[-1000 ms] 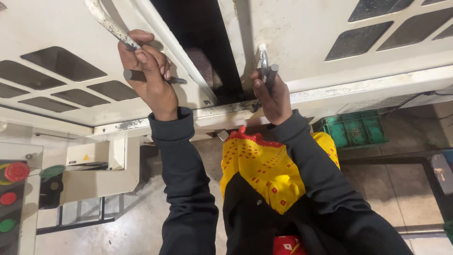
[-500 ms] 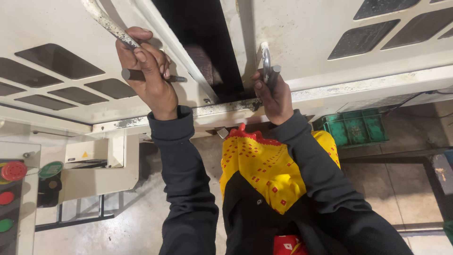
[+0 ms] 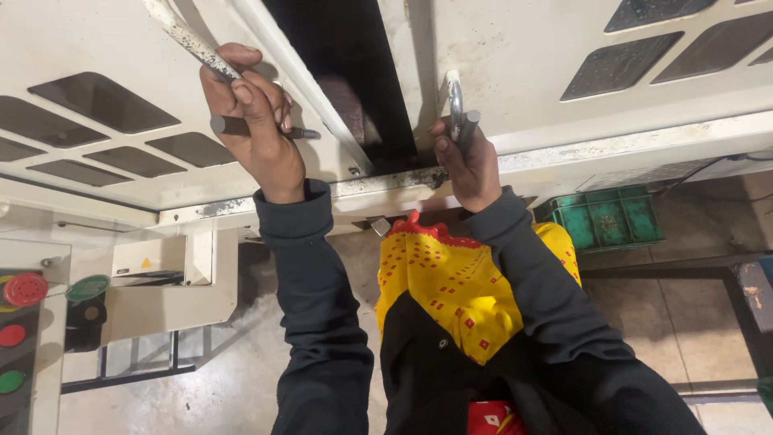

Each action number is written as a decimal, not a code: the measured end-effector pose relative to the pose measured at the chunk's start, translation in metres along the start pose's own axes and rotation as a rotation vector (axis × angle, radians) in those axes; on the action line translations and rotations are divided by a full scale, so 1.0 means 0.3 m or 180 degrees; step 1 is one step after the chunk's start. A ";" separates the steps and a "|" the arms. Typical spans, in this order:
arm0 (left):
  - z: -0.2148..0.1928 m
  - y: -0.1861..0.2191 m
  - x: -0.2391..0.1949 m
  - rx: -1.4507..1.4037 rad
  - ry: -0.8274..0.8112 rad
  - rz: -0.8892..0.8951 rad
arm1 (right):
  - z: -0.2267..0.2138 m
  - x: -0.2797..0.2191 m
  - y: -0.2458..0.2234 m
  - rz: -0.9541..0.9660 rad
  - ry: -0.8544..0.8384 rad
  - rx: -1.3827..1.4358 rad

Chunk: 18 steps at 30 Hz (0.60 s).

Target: The person opens a machine door using two handles, reaches inside to adjust internal components, and then closes the door. The person then operates a control lever on a nearby device.

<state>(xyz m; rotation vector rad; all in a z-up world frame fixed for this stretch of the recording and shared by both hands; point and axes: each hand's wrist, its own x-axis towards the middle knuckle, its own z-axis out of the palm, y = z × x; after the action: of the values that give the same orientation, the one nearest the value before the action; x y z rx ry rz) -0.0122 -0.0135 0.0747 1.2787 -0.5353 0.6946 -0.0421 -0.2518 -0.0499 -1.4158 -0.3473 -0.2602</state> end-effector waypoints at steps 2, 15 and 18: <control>0.000 -0.001 0.000 -0.0026 -0.0007 -0.0007 | 0.000 0.001 -0.001 -0.0099 -0.0050 0.0018; -0.001 0.001 -0.007 -0.0089 0.0010 -0.0061 | 0.003 0.001 -0.009 0.0027 -0.0011 0.0084; 0.000 -0.001 -0.003 -0.0048 -0.0004 -0.0019 | 0.002 0.001 -0.009 0.0061 -0.0010 0.0021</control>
<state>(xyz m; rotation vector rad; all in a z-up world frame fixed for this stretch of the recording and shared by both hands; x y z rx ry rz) -0.0126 -0.0137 0.0740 1.2661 -0.5367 0.6838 -0.0429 -0.2517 -0.0473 -1.4124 -0.3367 -0.2413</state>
